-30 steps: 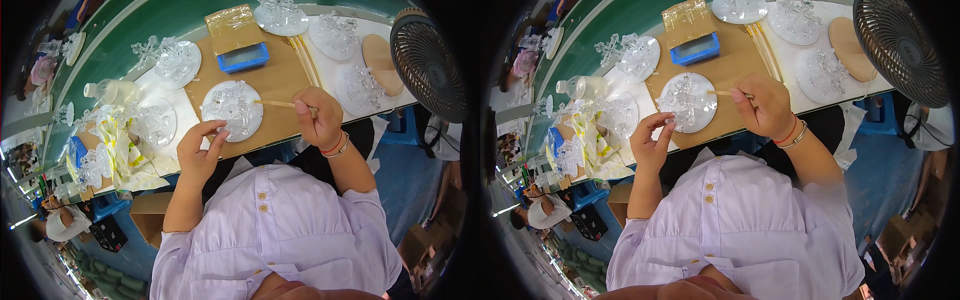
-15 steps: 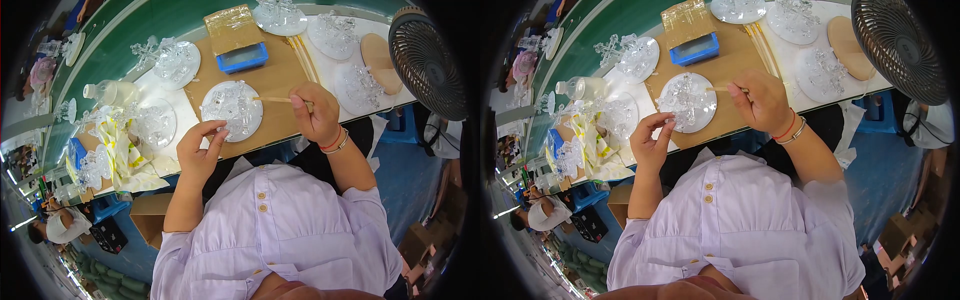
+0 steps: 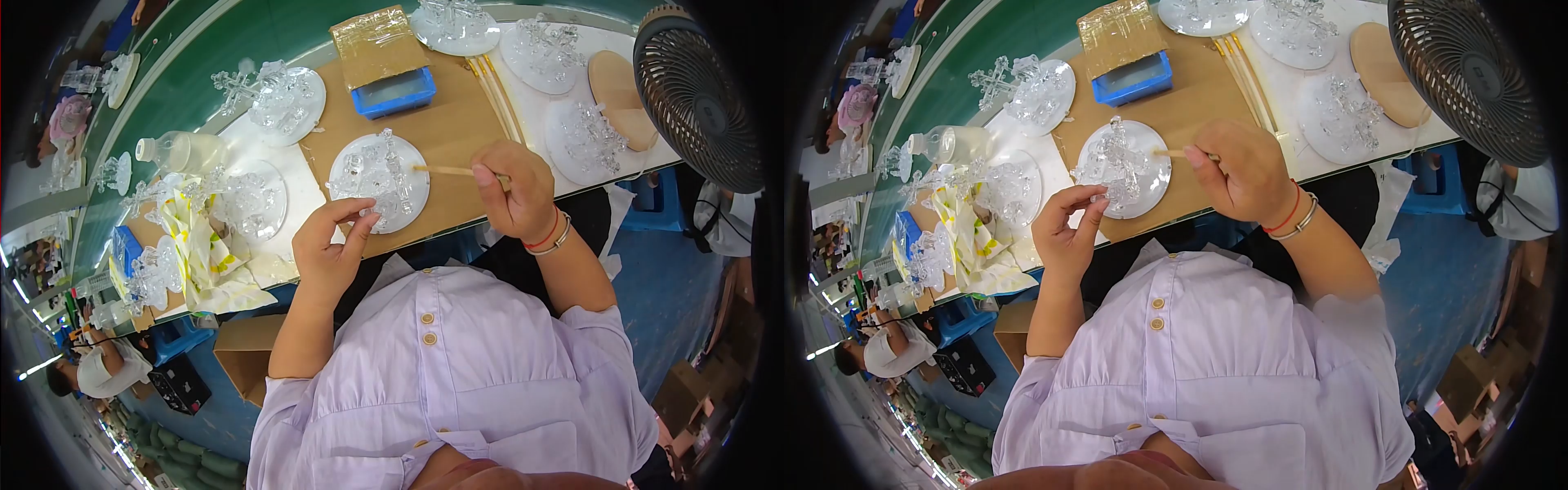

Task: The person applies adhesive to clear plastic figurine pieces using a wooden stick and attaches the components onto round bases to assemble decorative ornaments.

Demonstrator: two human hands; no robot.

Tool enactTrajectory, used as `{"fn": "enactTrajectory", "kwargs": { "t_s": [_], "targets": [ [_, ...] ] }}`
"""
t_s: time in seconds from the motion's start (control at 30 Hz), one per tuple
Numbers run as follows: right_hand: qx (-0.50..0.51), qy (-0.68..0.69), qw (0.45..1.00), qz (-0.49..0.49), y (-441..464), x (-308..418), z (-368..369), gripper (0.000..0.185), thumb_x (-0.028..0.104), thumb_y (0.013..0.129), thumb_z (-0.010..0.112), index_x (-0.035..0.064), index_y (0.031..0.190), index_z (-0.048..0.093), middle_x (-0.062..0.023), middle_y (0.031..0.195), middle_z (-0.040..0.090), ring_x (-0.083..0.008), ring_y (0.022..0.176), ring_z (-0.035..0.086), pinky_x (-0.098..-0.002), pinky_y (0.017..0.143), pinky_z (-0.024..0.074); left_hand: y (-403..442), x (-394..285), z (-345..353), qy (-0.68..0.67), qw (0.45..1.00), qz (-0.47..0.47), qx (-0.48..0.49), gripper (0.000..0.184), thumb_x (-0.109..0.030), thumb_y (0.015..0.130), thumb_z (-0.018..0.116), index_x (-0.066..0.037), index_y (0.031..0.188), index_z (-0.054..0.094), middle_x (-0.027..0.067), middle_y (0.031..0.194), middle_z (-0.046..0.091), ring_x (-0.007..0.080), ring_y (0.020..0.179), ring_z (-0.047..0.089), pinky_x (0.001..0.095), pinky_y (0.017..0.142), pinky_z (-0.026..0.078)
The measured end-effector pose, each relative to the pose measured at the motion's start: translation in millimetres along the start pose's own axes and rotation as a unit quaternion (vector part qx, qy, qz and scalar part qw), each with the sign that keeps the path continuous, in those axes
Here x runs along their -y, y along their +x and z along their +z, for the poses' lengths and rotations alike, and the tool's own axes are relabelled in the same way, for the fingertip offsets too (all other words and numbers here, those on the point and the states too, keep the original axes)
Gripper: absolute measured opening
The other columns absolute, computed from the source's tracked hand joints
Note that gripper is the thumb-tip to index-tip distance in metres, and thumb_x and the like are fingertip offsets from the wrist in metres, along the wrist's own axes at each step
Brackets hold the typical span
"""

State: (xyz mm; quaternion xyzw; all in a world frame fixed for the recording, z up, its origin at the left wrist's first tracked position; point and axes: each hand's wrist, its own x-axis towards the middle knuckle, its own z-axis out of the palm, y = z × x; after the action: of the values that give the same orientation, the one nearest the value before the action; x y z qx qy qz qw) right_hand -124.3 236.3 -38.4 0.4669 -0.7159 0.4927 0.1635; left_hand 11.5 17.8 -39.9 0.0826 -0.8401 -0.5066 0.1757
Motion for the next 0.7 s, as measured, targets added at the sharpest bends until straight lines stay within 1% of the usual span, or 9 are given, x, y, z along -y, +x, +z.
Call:
{"fn": "enactTrajectory", "kwargs": {
  "t_s": [0.07, 0.2, 0.27, 0.4, 0.47, 0.57, 0.7],
  "targets": [
    [0.030, 0.030, 0.999, 0.006, -3.0, 6.3, -5.6, 0.007, -0.005, 0.085, 0.056, -0.0021, 0.090, 0.052, -0.0137, 0.073, 0.060, -0.0263, 0.061, 0.058, -0.0313, 0.055, 0.0461, 0.2, 1.2, 0.0, -0.005, 1.000, 0.004, 0.001, 0.016, -0.005, 0.078, 0.074, -0.003, 0.093, 0.069, 0.0080, 0.090, 0.070, 0.0159, 0.074, 0.064, 0.0250, 0.069, 0.050],
    [0.025, 0.042, 0.999, 0.003, -4.6, 12.3, -5.8, 0.007, -0.004, 0.085, 0.056, -0.0019, 0.090, 0.052, -0.0131, 0.072, 0.060, -0.0261, 0.060, 0.058, -0.0312, 0.053, 0.0452, 0.5, 0.6, 0.7, -0.002, 1.000, 0.015, 0.000, 0.016, -0.005, 0.078, 0.074, -0.003, 0.093, 0.069, 0.0079, 0.090, 0.070, 0.0154, 0.074, 0.064, 0.0248, 0.069, 0.050],
    [-0.004, 0.010, 1.000, -0.002, -2.2, 9.1, -1.9, 0.006, -0.004, 0.085, 0.056, -0.0013, 0.089, 0.053, -0.0130, 0.072, 0.059, -0.0262, 0.059, 0.057, -0.0314, 0.053, 0.0452, -0.2, 0.5, 1.4, -0.021, 1.000, 0.009, -0.006, 0.016, -0.005, 0.079, 0.074, -0.002, 0.094, 0.069, 0.0078, 0.089, 0.070, 0.0147, 0.075, 0.064, 0.0244, 0.069, 0.050],
    [-0.009, 0.007, 1.000, -0.022, -3.0, 7.5, 4.2, 0.005, -0.002, 0.085, 0.056, 0.0000, 0.087, 0.053, -0.0121, 0.072, 0.059, -0.0264, 0.058, 0.057, -0.0318, 0.053, 0.0451, -0.7, -0.3, 0.6, -0.006, 1.000, 0.002, 0.002, 0.017, -0.004, 0.079, 0.074, -0.002, 0.094, 0.069, 0.0073, 0.088, 0.070, 0.0137, 0.076, 0.065, 0.0239, 0.070, 0.050],
    [0.024, 0.019, 0.999, -0.016, -6.6, 12.3, 1.6, 0.005, -0.001, 0.085, 0.057, 0.0010, 0.085, 0.053, -0.0112, 0.072, 0.059, -0.0266, 0.058, 0.056, -0.0322, 0.052, 0.0448, -1.0, -0.1, 1.3, -0.019, 1.000, -0.001, -0.006, 0.017, -0.003, 0.079, 0.074, -0.001, 0.095, 0.069, 0.0074, 0.088, 0.070, 0.0133, 0.076, 0.065, 0.0236, 0.071, 0.050],
    [0.015, 0.046, 0.999, -0.007, -12.1, 20.0, 1.2, 0.005, -0.001, 0.085, 0.057, 0.0015, 0.084, 0.053, -0.0108, 0.072, 0.059, -0.0263, 0.058, 0.056, -0.0319, 0.052, 0.0445, -0.7, -0.8, 1.2, -0.018, 1.000, -0.002, -0.007, 0.017, -0.003, 0.079, 0.074, -0.001, 0.095, 0.068, 0.0077, 0.089, 0.069, 0.0132, 0.077, 0.065, 0.0236, 0.072, 0.050],
    [0.009, 0.026, 1.000, -0.008, -8.2, 14.3, -1.1, 0.005, -0.001, 0.085, 0.057, 0.0014, 0.083, 0.053, -0.0112, 0.072, 0.059, -0.0256, 0.058, 0.056, -0.0314, 0.052, 0.0445, -1.6, 0.3, 1.4, -0.020, 1.000, -0.007, -0.007, 0.017, -0.004, 0.079, 0.074, -0.001, 0.095, 0.068, 0.0082, 0.089, 0.069, 0.0133, 0.078, 0.065, 0.0237, 0.072, 0.051]
  ]
}}
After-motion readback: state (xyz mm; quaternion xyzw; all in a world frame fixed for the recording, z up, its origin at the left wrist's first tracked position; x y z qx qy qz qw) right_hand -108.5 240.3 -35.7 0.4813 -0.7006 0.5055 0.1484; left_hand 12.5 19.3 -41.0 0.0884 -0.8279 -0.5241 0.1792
